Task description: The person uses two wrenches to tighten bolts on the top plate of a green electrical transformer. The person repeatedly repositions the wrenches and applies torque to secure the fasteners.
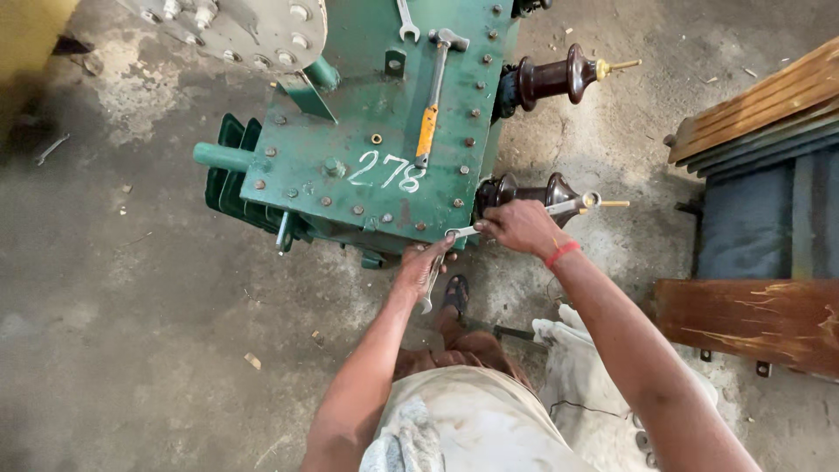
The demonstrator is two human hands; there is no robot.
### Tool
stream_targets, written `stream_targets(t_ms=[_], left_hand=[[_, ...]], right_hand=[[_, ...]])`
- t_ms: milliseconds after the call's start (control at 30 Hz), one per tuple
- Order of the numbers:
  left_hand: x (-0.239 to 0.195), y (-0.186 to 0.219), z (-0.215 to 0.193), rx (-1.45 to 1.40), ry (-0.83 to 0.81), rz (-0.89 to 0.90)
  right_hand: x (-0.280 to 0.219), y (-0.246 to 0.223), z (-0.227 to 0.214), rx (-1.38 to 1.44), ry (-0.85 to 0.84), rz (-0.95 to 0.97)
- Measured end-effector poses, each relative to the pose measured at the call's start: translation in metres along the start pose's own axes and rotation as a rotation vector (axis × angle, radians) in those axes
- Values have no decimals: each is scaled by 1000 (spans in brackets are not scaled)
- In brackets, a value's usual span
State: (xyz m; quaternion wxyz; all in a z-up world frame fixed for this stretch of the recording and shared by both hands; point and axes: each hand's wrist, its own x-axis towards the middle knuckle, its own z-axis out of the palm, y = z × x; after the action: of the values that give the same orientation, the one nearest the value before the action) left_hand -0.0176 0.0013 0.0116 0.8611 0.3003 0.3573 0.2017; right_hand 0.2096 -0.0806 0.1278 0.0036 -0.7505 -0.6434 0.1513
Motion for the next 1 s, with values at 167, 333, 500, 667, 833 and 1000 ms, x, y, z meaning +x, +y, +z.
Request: stream_targets(t_ms=[167, 333, 500, 667, 833, 1000], left_hand=[[4, -19, 25, 101, 222, 186], [10, -24, 18, -43, 172, 179], [9, -12, 16, -88, 159, 50], [18, -19, 19, 53, 245, 148], [16, -21, 18, 81, 236, 131], [10, -14, 16, -112, 122, 101]], right_hand=[[-31, -48, 21, 160, -44, 287], [-69, -140, 85, 864, 526, 588], [-42, -71, 46, 501, 87, 386], [11, 15, -4, 51, 88, -10], [-29, -64, 55, 402, 133, 446], [-71, -128, 100, 787, 434, 605]])
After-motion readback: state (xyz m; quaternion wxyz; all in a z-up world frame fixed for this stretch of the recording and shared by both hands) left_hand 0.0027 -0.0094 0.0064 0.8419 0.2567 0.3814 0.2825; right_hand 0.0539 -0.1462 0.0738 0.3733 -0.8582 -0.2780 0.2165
